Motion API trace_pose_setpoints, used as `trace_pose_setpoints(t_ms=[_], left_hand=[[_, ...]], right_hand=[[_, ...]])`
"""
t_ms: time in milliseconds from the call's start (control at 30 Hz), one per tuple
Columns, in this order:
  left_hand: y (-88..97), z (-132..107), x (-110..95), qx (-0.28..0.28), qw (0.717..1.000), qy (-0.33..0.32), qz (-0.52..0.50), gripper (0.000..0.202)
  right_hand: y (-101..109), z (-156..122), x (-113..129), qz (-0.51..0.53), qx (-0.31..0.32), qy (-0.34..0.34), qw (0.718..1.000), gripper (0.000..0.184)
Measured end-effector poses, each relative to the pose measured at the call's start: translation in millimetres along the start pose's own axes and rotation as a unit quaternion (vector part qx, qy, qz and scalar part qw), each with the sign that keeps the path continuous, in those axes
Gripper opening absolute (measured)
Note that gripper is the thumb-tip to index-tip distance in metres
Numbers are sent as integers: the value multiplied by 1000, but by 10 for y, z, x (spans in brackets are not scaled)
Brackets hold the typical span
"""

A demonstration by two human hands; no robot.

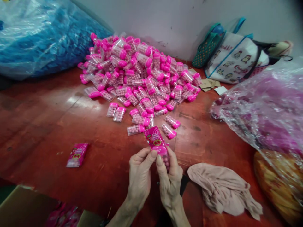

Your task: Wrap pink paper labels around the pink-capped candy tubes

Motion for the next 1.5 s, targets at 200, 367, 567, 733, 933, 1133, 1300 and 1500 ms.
trace_pose_setpoints(t_ms=[200, 367, 567, 733, 933, 1133, 1300, 1500], left_hand=[[29, 14, 7, -16, 999, -12, 44, 15], [40, 80, -84, 18, 1000, 22, -5, 17], [75, 129, -110, 26, 998, 63, 6, 19], [67, 105, -29, 58, 997, 53, 27, 21], [83, 149, -76, 47, 995, 79, -22, 17], [98, 203, -181, 31, 994, 100, -25, 19], [89, 231, -184, 17, 997, 69, -35, 19], [19, 180, -167, 48, 994, 93, -19, 6]], right_hand=[[-12, 13, -49, 10, -2, -22, 1000, 35], [-30, 44, -74, 26, 48, -21, 998, 37], [-23, 51, -84, 29, 80, -6, 996, 42], [19, 52, -52, -16, 44, -6, 999, 43], [-30, 66, -9, -38, 114, 22, 993, 53], [-43, 46, 21, 43, 115, 0, 992, 63], [-80, 62, 63, 47, 92, -38, 994, 17], [-86, 39, 97, 26, 61, 5, 998, 18]])
Point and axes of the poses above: each hand's wrist, its own z-axis towards the middle knuckle, its own y-axis out of the back of the hand, x = y × z, the point moved 2 cm from there along z, towards the middle knuckle, and after that the axes turned 12 degrees about y, right-handed, at the moved point
